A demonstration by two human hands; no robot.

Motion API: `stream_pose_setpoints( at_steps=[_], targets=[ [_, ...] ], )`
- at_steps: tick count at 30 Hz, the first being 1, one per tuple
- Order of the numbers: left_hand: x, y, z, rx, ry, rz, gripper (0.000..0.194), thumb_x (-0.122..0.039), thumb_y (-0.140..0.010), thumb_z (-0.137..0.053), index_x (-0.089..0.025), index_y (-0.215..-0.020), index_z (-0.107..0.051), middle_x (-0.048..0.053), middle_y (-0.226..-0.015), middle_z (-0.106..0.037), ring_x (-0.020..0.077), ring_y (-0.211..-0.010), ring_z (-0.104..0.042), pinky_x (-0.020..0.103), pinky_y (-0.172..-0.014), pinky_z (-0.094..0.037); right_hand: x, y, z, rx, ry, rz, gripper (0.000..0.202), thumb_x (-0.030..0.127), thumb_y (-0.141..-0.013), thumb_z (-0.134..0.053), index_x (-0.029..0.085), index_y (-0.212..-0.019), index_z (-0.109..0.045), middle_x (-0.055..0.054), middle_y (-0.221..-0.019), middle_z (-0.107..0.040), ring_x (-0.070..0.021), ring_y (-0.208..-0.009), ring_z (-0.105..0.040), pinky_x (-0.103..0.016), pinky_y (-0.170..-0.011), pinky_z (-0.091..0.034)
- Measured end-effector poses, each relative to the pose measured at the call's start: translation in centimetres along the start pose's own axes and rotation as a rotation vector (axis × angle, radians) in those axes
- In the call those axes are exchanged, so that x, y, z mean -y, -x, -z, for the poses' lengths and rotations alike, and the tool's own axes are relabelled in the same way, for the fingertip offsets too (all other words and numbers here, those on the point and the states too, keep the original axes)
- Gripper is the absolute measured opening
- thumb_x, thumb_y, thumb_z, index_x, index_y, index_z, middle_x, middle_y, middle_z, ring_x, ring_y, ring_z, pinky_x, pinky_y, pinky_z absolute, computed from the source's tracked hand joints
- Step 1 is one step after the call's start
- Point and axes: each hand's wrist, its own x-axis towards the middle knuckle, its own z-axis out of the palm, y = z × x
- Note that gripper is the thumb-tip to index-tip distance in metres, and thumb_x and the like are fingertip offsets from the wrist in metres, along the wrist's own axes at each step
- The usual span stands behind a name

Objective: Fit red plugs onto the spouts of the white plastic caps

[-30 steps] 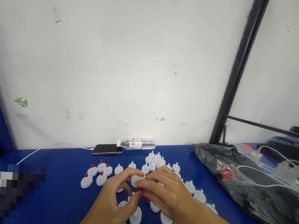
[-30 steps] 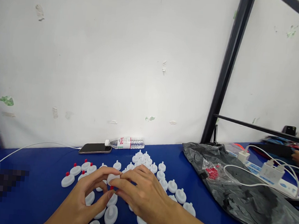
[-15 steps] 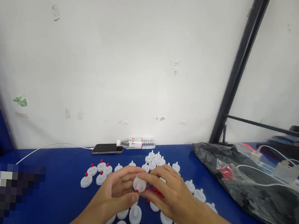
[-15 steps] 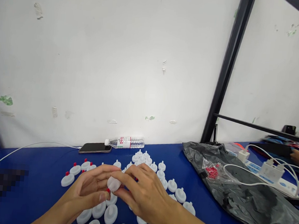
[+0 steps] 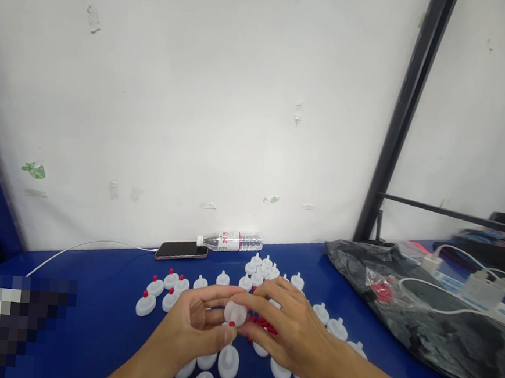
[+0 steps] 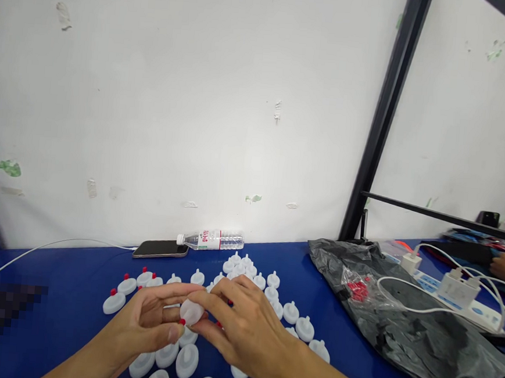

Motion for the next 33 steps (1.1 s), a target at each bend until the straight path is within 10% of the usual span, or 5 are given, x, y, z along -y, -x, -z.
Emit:
stream_pose_setpoints(
  at_steps=[27, 33],
  targets=[
    [1.1, -0.1, -0.3, -0.032, -0.095, -0.011, 0.055, -0.035, -0.07, -0.084, -0.018, -0.12, -0.069, 0.011, -0.096, -0.078, 0.0212, -0.077, -0.07, 0.022, -0.051, -0.046, 0.1, -0.2, 0.3, -0.054, 0.005, 0.069, 0.024, 0.023, -0.099, -0.057, 0.02, -0.123, -0.058, -0.001, -0.087, -0.063, -0.0126, -0.077, -0.058, -0.029, -0.078, -0.046],
    [0.7, -0.4, 0.8, -0.085, -0.216, -0.065, 0.047, -0.035, -0.082, -0.075, -0.022, -0.125, -0.062, 0.011, -0.118, -0.071, 0.0243, -0.105, -0.067, 0.027, -0.071, -0.055, -0.1, 0.1, -0.3, 0.086, 0.008, -0.017, 0.031, 0.024, -0.1, -0.054, 0.022, -0.131, -0.052, -0.005, -0.105, -0.067, -0.0168, -0.093, -0.062, -0.035, -0.087, -0.047]
  ],
)
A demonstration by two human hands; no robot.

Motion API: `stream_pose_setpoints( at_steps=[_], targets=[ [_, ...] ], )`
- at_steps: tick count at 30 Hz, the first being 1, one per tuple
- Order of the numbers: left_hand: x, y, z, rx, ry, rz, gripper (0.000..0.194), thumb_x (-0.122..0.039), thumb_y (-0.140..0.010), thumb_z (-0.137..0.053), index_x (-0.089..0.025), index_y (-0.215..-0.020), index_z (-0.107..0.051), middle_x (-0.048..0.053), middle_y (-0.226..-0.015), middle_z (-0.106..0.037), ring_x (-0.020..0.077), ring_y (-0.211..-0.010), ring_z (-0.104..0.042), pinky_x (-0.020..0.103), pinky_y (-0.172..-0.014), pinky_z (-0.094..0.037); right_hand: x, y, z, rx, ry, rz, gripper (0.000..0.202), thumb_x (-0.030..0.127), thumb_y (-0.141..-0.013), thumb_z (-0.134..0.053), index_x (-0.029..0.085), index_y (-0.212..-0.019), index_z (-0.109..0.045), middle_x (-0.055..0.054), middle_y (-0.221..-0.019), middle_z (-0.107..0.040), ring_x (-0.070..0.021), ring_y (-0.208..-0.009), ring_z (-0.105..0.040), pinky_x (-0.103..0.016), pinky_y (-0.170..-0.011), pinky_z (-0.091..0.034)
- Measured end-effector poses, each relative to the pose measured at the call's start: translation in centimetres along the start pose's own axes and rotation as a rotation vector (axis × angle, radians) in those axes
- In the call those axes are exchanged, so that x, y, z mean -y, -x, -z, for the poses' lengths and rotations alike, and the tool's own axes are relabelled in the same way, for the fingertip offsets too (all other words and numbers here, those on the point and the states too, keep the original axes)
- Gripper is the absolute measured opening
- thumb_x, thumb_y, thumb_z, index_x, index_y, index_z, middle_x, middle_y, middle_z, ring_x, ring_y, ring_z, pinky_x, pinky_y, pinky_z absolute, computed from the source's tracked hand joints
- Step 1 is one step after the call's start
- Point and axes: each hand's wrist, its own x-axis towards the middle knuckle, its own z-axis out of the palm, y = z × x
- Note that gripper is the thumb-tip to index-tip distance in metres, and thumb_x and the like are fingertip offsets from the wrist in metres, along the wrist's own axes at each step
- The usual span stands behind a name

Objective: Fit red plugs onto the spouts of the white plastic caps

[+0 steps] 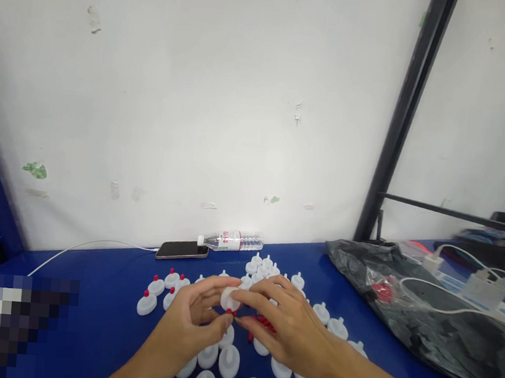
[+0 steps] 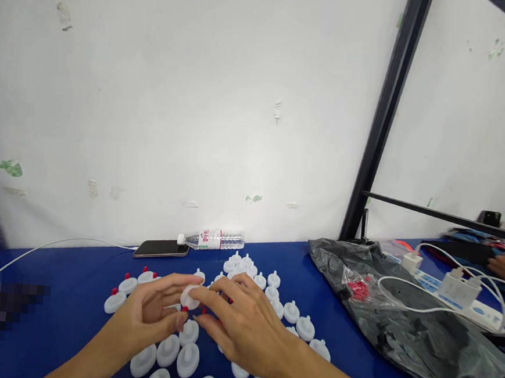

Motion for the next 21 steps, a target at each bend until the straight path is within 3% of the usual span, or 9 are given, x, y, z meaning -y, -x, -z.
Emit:
stream_pose_setpoints(
  at_steps=[3, 6, 9, 12, 21],
  targets=[
    [-0.5, -0.4, 1.0, -0.067, -0.114, -0.015, 0.032, -0.038, -0.089, -0.068, -0.021, -0.115, -0.065, 0.009, -0.119, -0.071, 0.0236, -0.109, -0.066, 0.031, -0.088, -0.054, 0.1, -0.1, 0.1, 0.011, -0.019, -0.016, 0.032, 0.023, -0.1, -0.052, 0.022, -0.132, -0.051, -0.006, -0.107, -0.067, -0.0173, -0.095, -0.062, -0.035, -0.089, -0.047],
    [-0.4, -0.8, 1.8, -0.116, -0.229, -0.002, 0.027, -0.042, -0.09, -0.064, -0.02, -0.105, -0.069, 0.007, -0.109, -0.073, 0.0241, -0.109, -0.067, 0.033, -0.094, -0.053, 0.2, -0.1, 0.3, -0.002, -0.028, -0.027, 0.03, 0.02, -0.101, -0.049, 0.022, -0.13, -0.052, -0.006, -0.104, -0.067, -0.0174, -0.093, -0.062, -0.035, -0.088, -0.047],
    [0.2, -1.1, 2.2, -0.15, -0.381, -0.034, 0.029, -0.043, -0.093, -0.058, -0.02, -0.105, -0.069, 0.006, -0.104, -0.074, 0.0225, -0.1, -0.069, 0.034, -0.09, -0.054, 0.3, -0.2, 0.3, 0.007, -0.04, -0.038, 0.029, 0.019, -0.1, -0.048, 0.022, -0.128, -0.053, -0.006, -0.103, -0.067, -0.0179, -0.093, -0.062, -0.035, -0.087, -0.047],
    [0.5, -1.0, 2.3, -0.184, -0.498, -0.077, 0.027, -0.04, -0.094, -0.056, -0.021, -0.109, -0.07, 0.007, -0.113, -0.072, 0.0206, -0.091, -0.069, 0.034, -0.086, -0.054, 0.3, -0.2, 0.2, 0.033, -0.05, -0.03, 0.026, 0.018, -0.1, -0.049, 0.022, -0.126, -0.054, -0.005, -0.103, -0.067, -0.0181, -0.093, -0.062, -0.036, -0.088, -0.045],
    [0.7, -1.0, 2.7, -0.23, -0.825, -0.161, 0.024, -0.036, -0.098, -0.047, -0.024, -0.106, -0.067, 0.004, -0.103, -0.07, 0.0211, -0.09, -0.065, 0.033, -0.083, -0.051, 0.3, -0.2, 0.2, 0.113, -0.074, -0.12, 0.023, 0.022, -0.101, -0.049, 0.024, -0.123, -0.056, -0.004, -0.106, -0.066, -0.0187, -0.095, -0.061, -0.038, -0.089, -0.044]
  ],
)
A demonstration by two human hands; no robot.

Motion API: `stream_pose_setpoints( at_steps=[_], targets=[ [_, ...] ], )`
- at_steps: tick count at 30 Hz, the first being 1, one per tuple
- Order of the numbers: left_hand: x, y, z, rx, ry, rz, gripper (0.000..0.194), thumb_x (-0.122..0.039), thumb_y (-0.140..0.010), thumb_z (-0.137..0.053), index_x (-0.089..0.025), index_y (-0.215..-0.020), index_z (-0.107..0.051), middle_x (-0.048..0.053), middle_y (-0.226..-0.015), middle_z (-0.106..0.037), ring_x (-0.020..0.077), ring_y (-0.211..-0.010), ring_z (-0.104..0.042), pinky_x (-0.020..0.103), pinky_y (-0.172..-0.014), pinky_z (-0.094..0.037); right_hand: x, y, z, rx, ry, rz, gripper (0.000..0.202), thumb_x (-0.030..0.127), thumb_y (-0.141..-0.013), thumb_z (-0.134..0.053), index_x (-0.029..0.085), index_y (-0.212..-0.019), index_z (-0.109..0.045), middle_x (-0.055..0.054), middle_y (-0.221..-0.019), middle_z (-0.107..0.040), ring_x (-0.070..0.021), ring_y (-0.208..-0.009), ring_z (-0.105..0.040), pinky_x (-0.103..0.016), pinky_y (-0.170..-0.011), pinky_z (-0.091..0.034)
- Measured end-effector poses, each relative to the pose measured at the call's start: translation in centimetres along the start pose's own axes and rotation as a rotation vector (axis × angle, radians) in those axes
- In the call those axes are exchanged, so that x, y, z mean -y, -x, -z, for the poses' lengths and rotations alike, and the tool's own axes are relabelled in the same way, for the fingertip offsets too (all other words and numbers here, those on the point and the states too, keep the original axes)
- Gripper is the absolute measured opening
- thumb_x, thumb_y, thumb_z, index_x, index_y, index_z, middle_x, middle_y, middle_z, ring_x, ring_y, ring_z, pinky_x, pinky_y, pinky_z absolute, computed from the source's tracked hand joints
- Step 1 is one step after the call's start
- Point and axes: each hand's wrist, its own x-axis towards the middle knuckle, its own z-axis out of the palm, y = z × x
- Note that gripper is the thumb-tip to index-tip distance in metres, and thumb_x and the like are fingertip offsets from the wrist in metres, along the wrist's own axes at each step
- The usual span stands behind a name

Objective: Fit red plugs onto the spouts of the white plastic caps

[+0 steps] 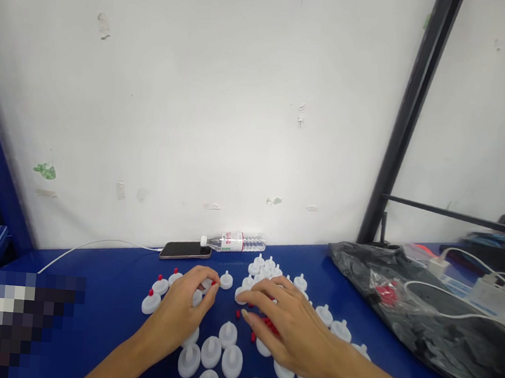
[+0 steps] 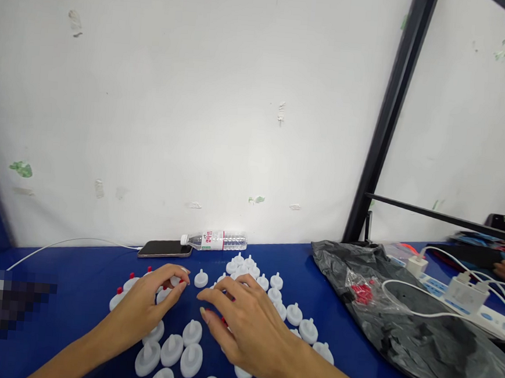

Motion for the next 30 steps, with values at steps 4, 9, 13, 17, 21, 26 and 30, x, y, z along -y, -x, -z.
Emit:
stream_pose_setpoints(
  at_steps=[4, 9, 13, 17, 21, 26, 30],
  targets=[
    [1.0, 0.0, -0.3, 0.026, -0.062, -0.036, 0.026, -0.036, -0.101, -0.042, -0.026, -0.109, -0.065, 0.006, -0.123, -0.063, 0.0233, -0.109, -0.062, 0.035, -0.094, -0.049, -0.4, -0.1, 0.1, 0.052, 0.071, -0.123, 0.024, 0.028, -0.103, -0.046, 0.025, -0.123, -0.059, -0.006, -0.111, -0.064, -0.0212, -0.098, -0.059, -0.04, -0.09, -0.044],
    [2.3, -0.3, -0.7, 0.073, -0.146, -0.063, 0.033, -0.038, -0.103, -0.036, -0.027, -0.106, -0.067, 0.007, -0.124, -0.059, 0.0278, -0.122, -0.056, 0.041, -0.096, -0.048, -1.6, 0.0, -0.5, 0.073, 0.282, -0.234, 0.029, 0.029, -0.105, -0.04, 0.023, -0.122, -0.062, -0.01, -0.124, -0.062, -0.0267, -0.11, -0.058, -0.045, -0.093, -0.043],
    [2.6, -0.4, -0.7, 0.093, -0.18, -0.057, 0.032, -0.037, -0.102, -0.036, -0.027, -0.108, -0.066, 0.006, -0.115, -0.061, 0.0232, -0.1, -0.063, 0.042, -0.092, -0.05, -2.2, 0.1, -0.9, 0.189, 0.295, -0.29, 0.028, 0.031, -0.104, -0.041, 0.023, -0.109, -0.067, -0.008, -0.111, -0.066, -0.025, -0.1, -0.062, -0.046, -0.092, -0.044],
    [2.4, -0.2, -0.5, 0.094, -0.206, -0.033, 0.034, -0.031, -0.101, -0.035, -0.026, -0.11, -0.067, 0.004, -0.112, -0.066, 0.0252, -0.106, -0.061, 0.045, -0.094, -0.048, -2.4, 0.2, -1.2, 0.284, 0.282, -0.308, 0.023, 0.029, -0.102, -0.047, 0.022, -0.105, -0.068, -0.006, -0.104, -0.068, -0.0228, -0.092, -0.065, -0.043, -0.091, -0.044],
    [2.1, 0.0, -0.3, 0.107, -0.222, -0.007, 0.034, -0.027, -0.1, -0.035, -0.025, -0.109, -0.068, 0.004, -0.109, -0.069, 0.025, -0.101, -0.064, 0.044, -0.091, -0.049, -2.7, 0.3, -1.6, 0.36, 0.282, -0.313, 0.017, 0.027, -0.099, -0.052, 0.022, -0.102, -0.068, -0.005, -0.098, -0.069, -0.0226, -0.088, -0.066, -0.039, -0.086, -0.043],
    [1.7, 0.1, -0.4, 0.116, -0.234, 0.003, 0.034, -0.022, -0.098, -0.036, -0.024, -0.109, -0.068, 0.005, -0.109, -0.069, 0.0251, -0.101, -0.063, 0.045, -0.09, -0.049, -2.8, 0.2, -1.7, 0.39, 0.287, -0.324, 0.01, 0.022, -0.095, -0.058, 0.022, -0.099, -0.067, -0.004, -0.096, -0.07, -0.0231, -0.09, -0.066, -0.038, -0.085, -0.042],
    [1.9, 0.2, -0.8, 0.12, -0.241, 0.0, 0.034, -0.021, -0.097, -0.037, -0.025, -0.112, -0.067, 0.005, -0.11, -0.068, 0.0258, -0.104, -0.061, 0.047, -0.092, -0.047, -2.7, 0.0, -1.3, 0.382, 0.304, -0.338, 0.015, 0.024, -0.097, -0.054, 0.022, -0.103, -0.067, -0.005, -0.101, -0.069, -0.0238, -0.093, -0.065, -0.039, -0.086, -0.042]
  ],
)
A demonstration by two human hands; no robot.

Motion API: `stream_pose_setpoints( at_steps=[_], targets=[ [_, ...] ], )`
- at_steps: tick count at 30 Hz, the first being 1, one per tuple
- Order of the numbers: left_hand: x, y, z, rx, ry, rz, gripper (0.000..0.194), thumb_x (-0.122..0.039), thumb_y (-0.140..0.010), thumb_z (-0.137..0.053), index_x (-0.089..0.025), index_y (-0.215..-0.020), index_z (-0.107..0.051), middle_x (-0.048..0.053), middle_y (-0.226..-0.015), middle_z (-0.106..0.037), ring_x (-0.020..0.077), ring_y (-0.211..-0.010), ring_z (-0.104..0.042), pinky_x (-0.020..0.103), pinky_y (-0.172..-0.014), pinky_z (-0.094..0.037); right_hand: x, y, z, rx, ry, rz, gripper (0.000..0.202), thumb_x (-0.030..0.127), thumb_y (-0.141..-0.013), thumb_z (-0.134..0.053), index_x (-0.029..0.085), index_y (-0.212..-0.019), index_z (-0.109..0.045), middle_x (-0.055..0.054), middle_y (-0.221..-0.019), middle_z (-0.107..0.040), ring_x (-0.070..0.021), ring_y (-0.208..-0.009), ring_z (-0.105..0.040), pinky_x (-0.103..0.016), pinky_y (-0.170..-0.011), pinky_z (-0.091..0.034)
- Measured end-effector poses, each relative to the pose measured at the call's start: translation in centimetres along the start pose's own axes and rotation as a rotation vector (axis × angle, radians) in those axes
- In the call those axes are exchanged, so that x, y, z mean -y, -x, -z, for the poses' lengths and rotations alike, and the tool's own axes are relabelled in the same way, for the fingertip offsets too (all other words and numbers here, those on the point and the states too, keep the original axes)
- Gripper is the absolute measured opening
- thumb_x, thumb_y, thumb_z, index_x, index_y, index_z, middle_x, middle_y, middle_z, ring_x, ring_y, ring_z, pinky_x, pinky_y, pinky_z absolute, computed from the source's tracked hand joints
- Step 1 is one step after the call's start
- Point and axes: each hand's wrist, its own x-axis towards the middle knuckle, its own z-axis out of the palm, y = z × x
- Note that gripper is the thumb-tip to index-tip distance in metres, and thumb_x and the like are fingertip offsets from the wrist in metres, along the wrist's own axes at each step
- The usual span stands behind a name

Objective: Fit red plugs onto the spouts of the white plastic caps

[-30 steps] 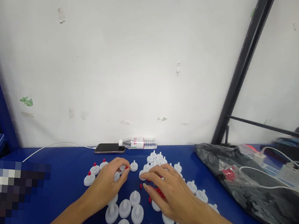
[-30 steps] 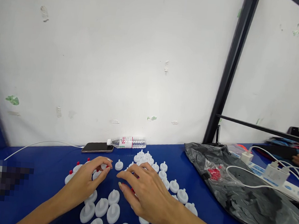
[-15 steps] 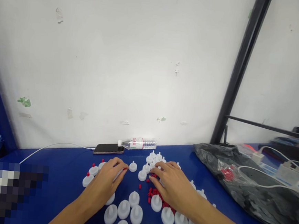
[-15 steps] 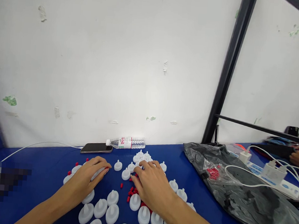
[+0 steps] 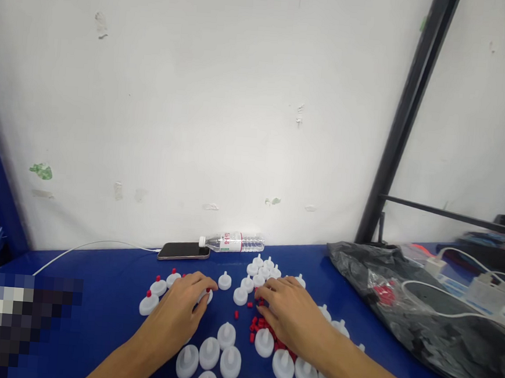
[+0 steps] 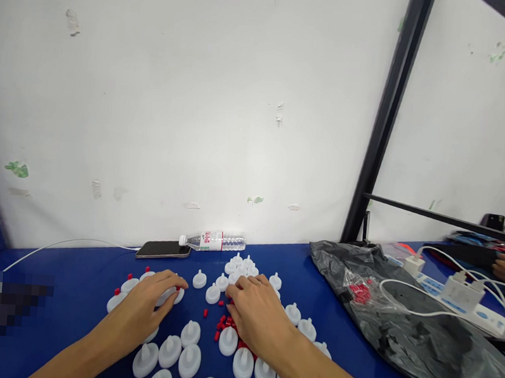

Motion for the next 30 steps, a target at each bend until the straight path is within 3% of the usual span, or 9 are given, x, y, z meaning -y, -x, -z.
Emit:
stream_pose_setpoints(
  at_steps=[3, 9, 21, 25, 30],
  targets=[
    [0.24, -0.01, -0.36, 0.009, 0.0, -0.009, 0.034, -0.02, -0.098, -0.036, -0.025, -0.111, -0.067, 0.004, -0.109, -0.068, 0.0252, -0.102, -0.061, 0.046, -0.091, -0.047, -0.15, 0.03, 0.15, 0.002, 0.038, -0.037, 0.018, 0.026, -0.099, -0.051, 0.022, -0.106, -0.067, -0.007, -0.106, -0.069, -0.0246, -0.096, -0.065, -0.04, -0.087, -0.042],
    [0.34, -0.01, -0.35, 0.027, 0.008, -0.016, 0.033, -0.02, -0.098, -0.037, -0.026, -0.107, -0.068, 0.004, -0.111, -0.068, 0.0241, -0.101, -0.061, 0.044, -0.09, -0.047, -0.19, -0.05, -0.17, 0.049, 0.064, -0.049, 0.019, 0.024, -0.098, -0.051, 0.019, -0.101, -0.069, -0.01, -0.098, -0.071, -0.0271, -0.092, -0.067, -0.041, -0.085, -0.043],
    [0.5, -0.01, -0.62, 0.042, 0.001, -0.005, 0.03, -0.019, -0.096, -0.04, -0.025, -0.104, -0.068, 0.006, -0.108, -0.069, 0.0253, -0.101, -0.062, 0.045, -0.091, -0.048, 0.25, 0.07, 0.48, 0.05, 0.043, -0.029, 0.019, 0.031, -0.099, -0.053, 0.021, -0.104, -0.07, -0.008, -0.099, -0.071, -0.025, -0.094, -0.066, -0.039, -0.088, -0.042],
    [0.41, 0.25, -0.61, 0.017, 0.004, -0.017, 0.035, -0.019, -0.098, -0.035, -0.025, -0.109, -0.067, 0.007, -0.111, -0.068, 0.0244, -0.105, -0.061, 0.044, -0.093, -0.048, 0.0, 0.29, 0.55, 0.025, 0.086, -0.097, 0.021, 0.029, -0.099, -0.054, 0.021, -0.11, -0.069, -0.011, -0.106, -0.069, -0.0287, -0.101, -0.063, -0.043, -0.089, -0.044],
    [0.18, 0.47, -0.74, -0.009, -0.002, -0.028, 0.035, -0.02, -0.099, -0.035, -0.026, -0.112, -0.067, 0.007, -0.112, -0.067, 0.0251, -0.106, -0.061, 0.045, -0.094, -0.048, -0.19, 0.31, 0.47, 0.087, 0.133, -0.165, 0.023, 0.025, -0.099, -0.05, 0.018, -0.111, -0.069, -0.014, -0.107, -0.067, -0.0321, -0.103, -0.062, -0.043, -0.083, -0.048]
  ],
)
